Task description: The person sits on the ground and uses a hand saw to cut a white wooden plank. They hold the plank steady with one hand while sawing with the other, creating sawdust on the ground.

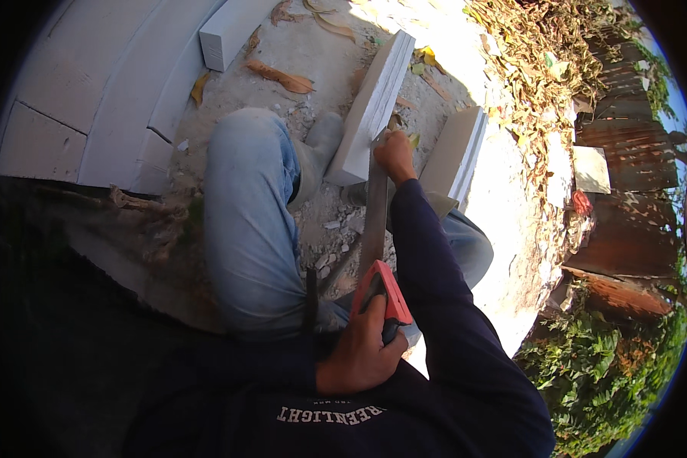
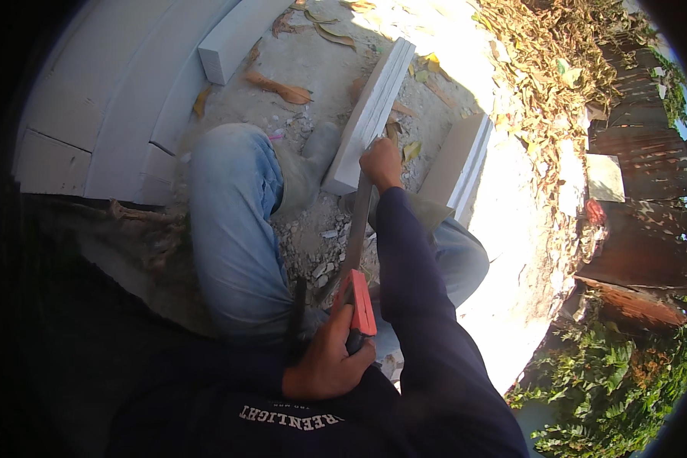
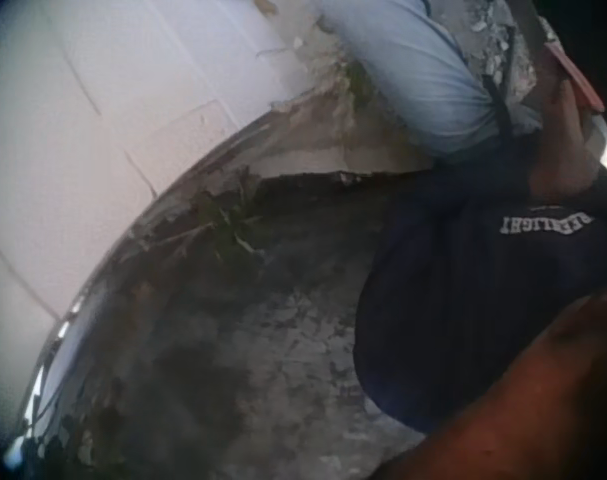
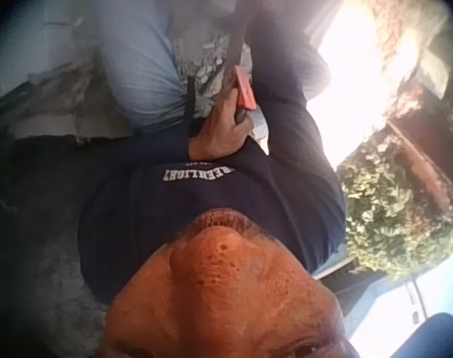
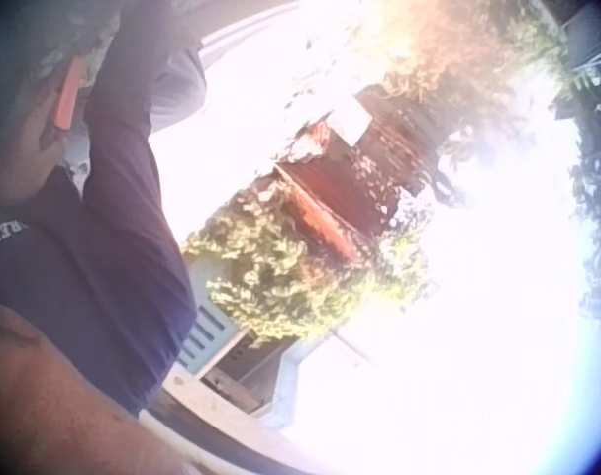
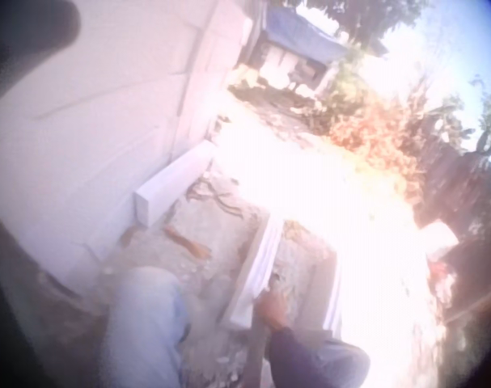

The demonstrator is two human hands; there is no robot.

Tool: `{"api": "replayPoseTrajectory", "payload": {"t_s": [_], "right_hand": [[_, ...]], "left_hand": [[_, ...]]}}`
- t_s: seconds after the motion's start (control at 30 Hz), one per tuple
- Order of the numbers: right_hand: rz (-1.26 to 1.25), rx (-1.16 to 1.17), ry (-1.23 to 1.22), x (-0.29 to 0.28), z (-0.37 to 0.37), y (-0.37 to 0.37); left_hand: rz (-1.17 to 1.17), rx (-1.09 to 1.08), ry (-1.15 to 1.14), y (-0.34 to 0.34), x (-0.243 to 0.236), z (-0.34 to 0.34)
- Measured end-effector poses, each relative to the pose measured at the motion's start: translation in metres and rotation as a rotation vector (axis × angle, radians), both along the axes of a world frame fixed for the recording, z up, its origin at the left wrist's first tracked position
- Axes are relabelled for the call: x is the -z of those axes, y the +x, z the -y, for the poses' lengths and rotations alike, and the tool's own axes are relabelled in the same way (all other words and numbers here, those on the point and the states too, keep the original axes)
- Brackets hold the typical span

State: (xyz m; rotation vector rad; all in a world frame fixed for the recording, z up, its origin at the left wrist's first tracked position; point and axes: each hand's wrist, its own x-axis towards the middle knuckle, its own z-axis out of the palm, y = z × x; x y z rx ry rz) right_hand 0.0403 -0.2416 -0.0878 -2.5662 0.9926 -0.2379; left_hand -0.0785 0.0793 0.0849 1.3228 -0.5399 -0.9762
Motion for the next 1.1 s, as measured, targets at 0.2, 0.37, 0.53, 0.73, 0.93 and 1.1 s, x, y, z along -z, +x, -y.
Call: {"api": "replayPoseTrajectory", "payload": {"t_s": [0.2,0.37,0.53,0.73,0.93,1.1], "right_hand": [[0.002,0.048,0.007,-0.007,0.014,0.009],[0.045,-0.019,-0.002,-0.021,0.034,0.043],[0.064,-0.020,0.021,-0.006,0.061,0.062],[0.008,0.006,0.039,0.008,0.062,0.070],[-0.023,-0.002,0.008,0.010,0.066,0.068],[-0.043,-0.050,-0.056,-0.003,0.025,0.055]], "left_hand": [[0.136,0.003,-0.016,0.004,0.001,-0.007],[0.189,-0.033,-0.027,0.026,0.010,0.012],[0.241,-0.092,-0.072,0.050,0.028,0.039],[0.093,-0.014,0.010,0.061,0.029,0.041],[0.050,-0.071,-0.018,0.059,0.023,0.049],[0.100,-0.094,0.033,0.045,0.011,0.034]]}}
